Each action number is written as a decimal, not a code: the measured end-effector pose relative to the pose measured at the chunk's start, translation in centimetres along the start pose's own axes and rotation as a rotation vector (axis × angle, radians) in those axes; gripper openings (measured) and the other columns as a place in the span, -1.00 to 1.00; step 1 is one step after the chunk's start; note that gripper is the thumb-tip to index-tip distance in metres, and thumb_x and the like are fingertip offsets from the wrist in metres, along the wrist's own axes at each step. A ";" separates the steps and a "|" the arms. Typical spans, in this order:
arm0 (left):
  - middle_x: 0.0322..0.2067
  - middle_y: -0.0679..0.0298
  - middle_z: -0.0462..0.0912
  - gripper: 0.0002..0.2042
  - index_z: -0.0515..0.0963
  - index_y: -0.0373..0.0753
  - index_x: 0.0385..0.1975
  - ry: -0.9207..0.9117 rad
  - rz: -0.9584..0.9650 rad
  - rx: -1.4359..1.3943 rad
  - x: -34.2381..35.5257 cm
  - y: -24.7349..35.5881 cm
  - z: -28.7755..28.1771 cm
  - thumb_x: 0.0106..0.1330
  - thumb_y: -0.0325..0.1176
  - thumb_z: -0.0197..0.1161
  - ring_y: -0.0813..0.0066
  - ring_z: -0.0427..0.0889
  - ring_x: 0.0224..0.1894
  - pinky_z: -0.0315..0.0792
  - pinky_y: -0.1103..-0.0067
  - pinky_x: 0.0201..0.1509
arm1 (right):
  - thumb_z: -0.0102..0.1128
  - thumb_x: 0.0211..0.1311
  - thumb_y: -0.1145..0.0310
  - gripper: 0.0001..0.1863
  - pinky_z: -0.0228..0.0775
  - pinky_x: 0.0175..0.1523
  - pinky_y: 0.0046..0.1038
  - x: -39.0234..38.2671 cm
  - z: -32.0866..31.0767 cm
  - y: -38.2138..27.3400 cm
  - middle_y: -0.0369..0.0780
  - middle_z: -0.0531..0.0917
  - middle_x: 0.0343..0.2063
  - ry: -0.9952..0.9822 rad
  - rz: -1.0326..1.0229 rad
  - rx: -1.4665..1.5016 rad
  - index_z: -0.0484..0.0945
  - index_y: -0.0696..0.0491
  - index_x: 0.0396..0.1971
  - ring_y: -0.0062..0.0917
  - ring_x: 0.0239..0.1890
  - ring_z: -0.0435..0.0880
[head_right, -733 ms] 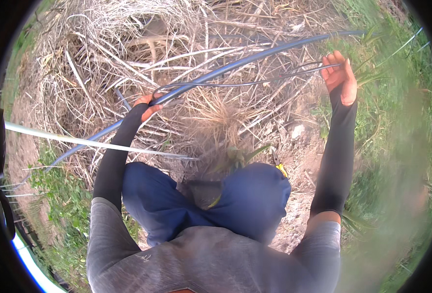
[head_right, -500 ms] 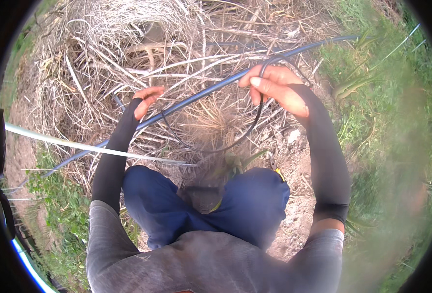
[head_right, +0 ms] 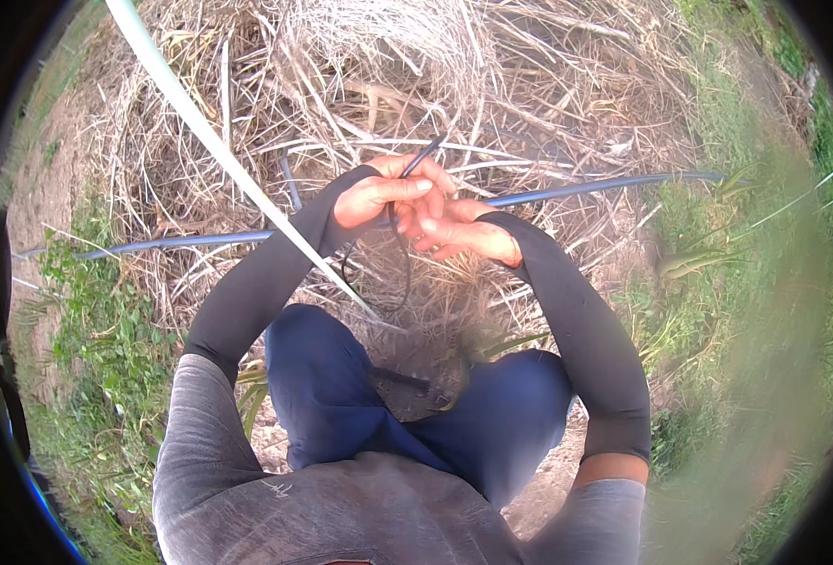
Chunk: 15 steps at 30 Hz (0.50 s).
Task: The person repairs sections of black irrigation tubing in a garden by cutting damaged areas with shears, inserting white connectors, and securing them with zip ties. They move along the pipe line, repeating the repair process at multiple locations.
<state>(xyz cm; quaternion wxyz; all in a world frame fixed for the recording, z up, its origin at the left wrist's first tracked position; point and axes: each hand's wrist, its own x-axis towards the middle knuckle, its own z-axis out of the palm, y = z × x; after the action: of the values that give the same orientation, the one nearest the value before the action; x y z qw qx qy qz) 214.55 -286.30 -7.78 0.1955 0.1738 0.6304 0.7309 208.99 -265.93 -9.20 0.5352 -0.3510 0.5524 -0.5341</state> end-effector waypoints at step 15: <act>-0.55 0.23 0.55 -0.77 0.43 -0.05 -0.05 0.148 -0.411 0.830 -4.4 -3.7 0.7 0.38 -0.24 -0.07 0.28 0.57 -0.49 0.41 0.40 -0.37 | -0.01 0.33 0.35 -0.87 0.32 -0.39 -0.52 3.0 -4.7 -7.0 -0.13 0.57 -0.29 0.656 -0.441 0.452 0.33 0.07 -0.25 -0.58 -0.47 0.38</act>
<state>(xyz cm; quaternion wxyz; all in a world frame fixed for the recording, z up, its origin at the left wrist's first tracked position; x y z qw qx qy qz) 218.96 -287.50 -11.33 0.2046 0.0561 0.9030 0.3735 202.61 -269.08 -3.79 0.2686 -0.1471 0.4743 -0.8254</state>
